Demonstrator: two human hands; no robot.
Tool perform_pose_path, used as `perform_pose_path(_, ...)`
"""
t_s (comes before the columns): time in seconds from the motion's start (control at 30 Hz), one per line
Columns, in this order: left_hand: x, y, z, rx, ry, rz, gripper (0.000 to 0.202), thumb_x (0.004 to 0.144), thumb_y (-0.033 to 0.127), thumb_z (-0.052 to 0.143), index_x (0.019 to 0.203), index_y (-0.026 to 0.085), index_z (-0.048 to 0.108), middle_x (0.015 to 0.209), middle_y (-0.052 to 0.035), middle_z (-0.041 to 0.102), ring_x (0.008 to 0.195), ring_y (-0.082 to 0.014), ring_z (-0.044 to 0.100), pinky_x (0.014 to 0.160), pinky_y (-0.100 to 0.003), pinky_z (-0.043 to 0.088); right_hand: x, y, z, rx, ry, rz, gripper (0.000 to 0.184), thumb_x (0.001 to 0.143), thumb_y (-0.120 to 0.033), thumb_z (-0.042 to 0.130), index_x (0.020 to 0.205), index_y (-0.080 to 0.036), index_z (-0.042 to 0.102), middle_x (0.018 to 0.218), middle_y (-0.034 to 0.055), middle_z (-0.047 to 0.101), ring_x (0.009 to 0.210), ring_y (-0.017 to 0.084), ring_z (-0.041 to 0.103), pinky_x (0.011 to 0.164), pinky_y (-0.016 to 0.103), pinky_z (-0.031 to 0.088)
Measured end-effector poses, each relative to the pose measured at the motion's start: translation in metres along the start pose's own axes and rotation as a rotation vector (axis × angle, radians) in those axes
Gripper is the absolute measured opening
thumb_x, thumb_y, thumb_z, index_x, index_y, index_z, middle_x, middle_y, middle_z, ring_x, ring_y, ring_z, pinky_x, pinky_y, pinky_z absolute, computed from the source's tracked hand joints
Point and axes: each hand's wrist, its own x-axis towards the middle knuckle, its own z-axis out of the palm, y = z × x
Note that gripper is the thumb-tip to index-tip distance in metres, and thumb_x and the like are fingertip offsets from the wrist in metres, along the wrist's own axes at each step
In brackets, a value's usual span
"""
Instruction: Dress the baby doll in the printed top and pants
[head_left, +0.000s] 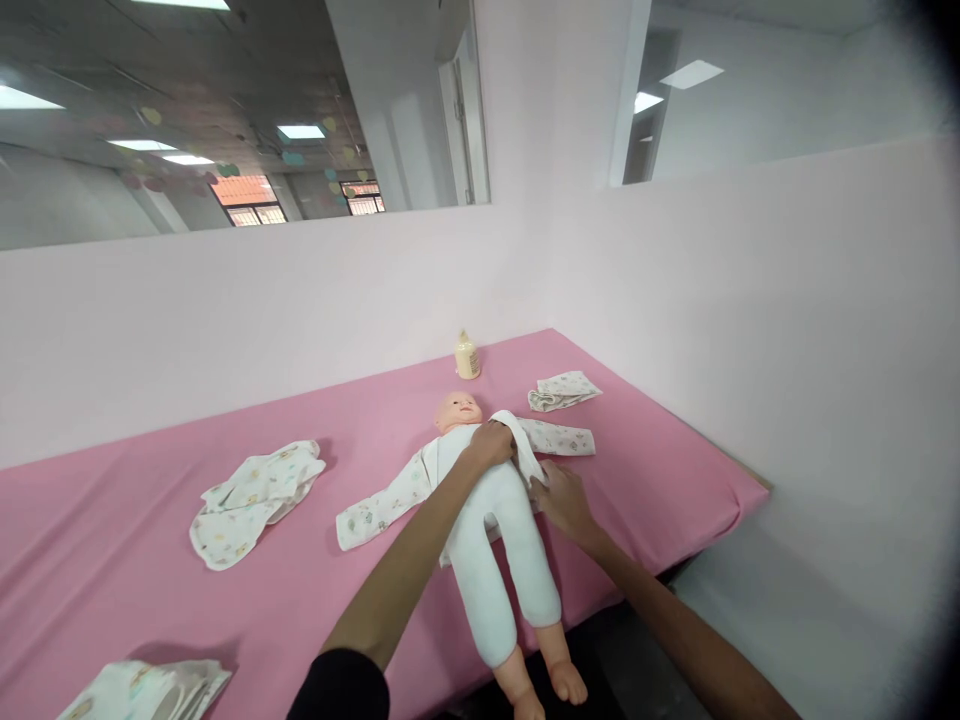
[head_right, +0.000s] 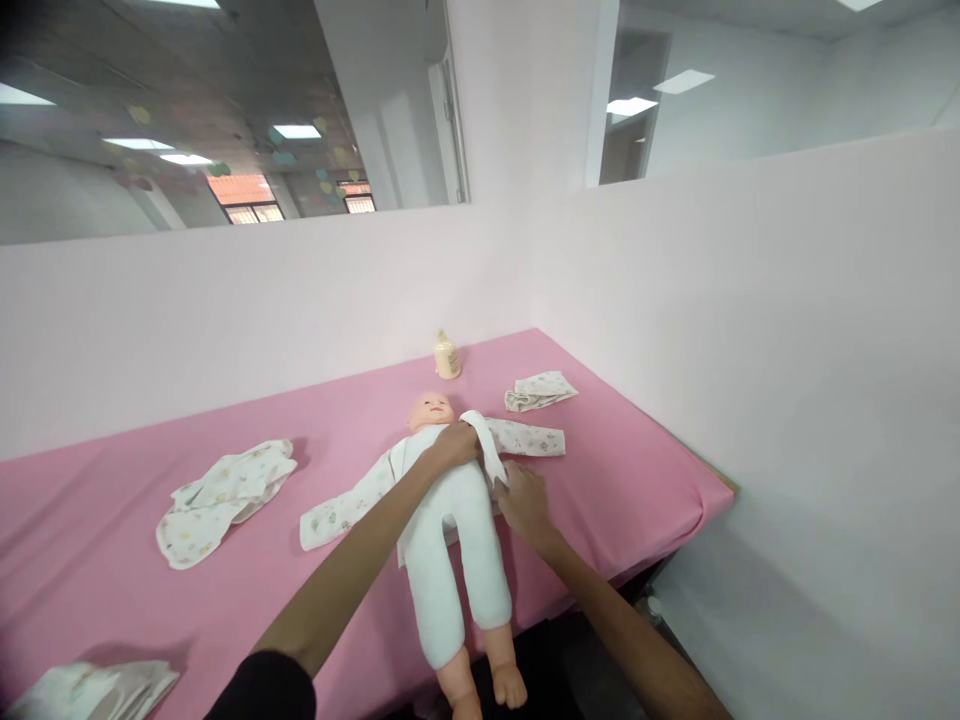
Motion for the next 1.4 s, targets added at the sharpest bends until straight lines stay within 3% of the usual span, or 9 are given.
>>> perform_pose_path(0.1, -0.051, -0.019, -0.009, -0.013, 0.127, -0.038, 0.034, 0.095, 0.036, 0.045, 0.12, 0.018, 0.058, 0.129, -0.0107, 0.058, 0.123, -0.0255, 0.051, 0.106, -0.038, 0.038, -0.015, 0.005, -0.006, 0.099, -0.033, 0.016, 0.024, 0.09, -0.036, 0.04, 0.076, -0.021, 0.051, 0.074, 0.0028, 0.062, 0.071, 0.02, 0.057, 0.069, 0.032, 0.043)
perform_pose_path(0.17, -0.09, -0.033, -0.009, -0.09, 0.367, -0.239, 0.033, 0.096, 0.038, 0.04, 0.117, 0.018, 0.056, 0.127, -0.01, 0.059, 0.121, -0.0247, 0.051, 0.105, -0.039, 0.038, -0.023, -0.003, -0.01, 0.273, -0.092, 0.036, 0.026, 0.092, -0.04, 0.039, 0.082, -0.021, 0.053, 0.075, 0.0021, 0.062, 0.066, 0.019, 0.056, 0.061, 0.03, 0.043)
perform_pose_path(0.23, -0.125, -0.044, -0.005, -0.217, 0.443, -0.46, 0.032, 0.096, 0.04, 0.037, 0.112, 0.018, 0.055, 0.119, -0.0094, 0.061, 0.11, -0.0233, 0.056, 0.094, -0.037, 0.045, -0.029, -0.019, -0.014, 0.409, -0.14, 0.005, 0.026, 0.093, -0.042, 0.039, 0.093, -0.021, 0.056, 0.083, 0.0033, 0.065, 0.07, 0.019, 0.059, 0.062, 0.03, 0.045)
perform_pose_path(0.4, -0.174, -0.046, 0.024, -0.538, 0.237, -0.679, 0.038, 0.093, 0.046, 0.04, 0.115, 0.016, 0.049, 0.116, -0.0105, 0.062, 0.101, -0.0225, 0.061, 0.084, -0.035, 0.048, -0.026, -0.051, -0.015, 0.484, -0.155, -0.125, 0.031, 0.092, -0.038, 0.043, 0.114, -0.022, 0.058, 0.099, 0.0054, 0.068, 0.093, 0.022, 0.063, 0.085, 0.034, 0.048)
perform_pose_path(0.63, -0.18, -0.031, 0.044, -0.919, 0.202, -0.684, 0.033, 0.091, 0.033, 0.041, 0.121, 0.018, 0.044, 0.12, -0.0091, 0.062, 0.1, -0.0169, 0.062, 0.076, -0.027, 0.049, -0.031, -0.017, -0.018, 0.437, -0.008, -0.049, 0.041, 0.089, -0.041, 0.048, 0.126, -0.025, 0.055, 0.127, 0.0068, 0.061, 0.116, 0.023, 0.056, 0.097, 0.036, 0.045)
perform_pose_path(0.8, -0.18, -0.033, 0.039, -0.458, 0.214, -0.672, 0.013, 0.088, 0.021, 0.038, 0.077, 0.02, 0.045, 0.08, -0.0033, 0.062, 0.075, -0.0179, 0.058, 0.062, -0.028, 0.038, -0.045, 0.004, -0.017, 0.302, -0.057, 0.013, 0.029, 0.089, -0.049, 0.047, 0.087, -0.022, 0.058, 0.082, 0.0026, 0.063, 0.075, 0.021, 0.058, 0.066, 0.031, 0.044)
perform_pose_path(0.97, -0.194, -0.043, 0.007, -0.19, 0.267, -0.737, 0.014, 0.088, 0.021, 0.036, 0.075, 0.021, 0.042, 0.071, -0.0025, 0.056, 0.068, -0.0196, 0.054, 0.059, -0.028, 0.03, -0.046, -0.011, -0.026, 0.331, -0.095, 0.033, 0.035, 0.09, -0.051, 0.045, 0.068, -0.023, 0.043, 0.064, -0.0014, 0.05, 0.06, 0.017, 0.045, 0.054, 0.027, 0.032)
perform_pose_path(1.2, -0.191, -0.031, -0.03, -0.848, 0.387, -0.78, 0.023, 0.088, 0.041, 0.046, 0.097, 0.021, 0.053, 0.081, -0.0004, 0.061, 0.067, -0.0148, 0.056, 0.057, -0.024, 0.039, -0.043, -0.058, -0.029, 0.469, -0.146, -0.182, 0.029, 0.093, -0.045, 0.044, 0.078, -0.021, 0.05, 0.072, -0.001, 0.051, 0.066, 0.015, 0.045, 0.061, 0.026, 0.037)
perform_pose_path(1.4, -0.184, 0.009, -0.018, -0.87, 0.236, -0.437, 0.023, 0.089, 0.044, 0.049, 0.096, 0.023, 0.053, 0.069, 0.0037, 0.053, 0.06, -0.0117, 0.049, 0.054, -0.022, 0.035, -0.02, -0.054, -0.026, 0.278, -0.234, -0.22, 0.033, 0.091, -0.049, 0.048, 0.096, -0.019, 0.062, 0.081, 0.0023, 0.062, 0.073, 0.017, 0.055, 0.067, 0.027, 0.039)
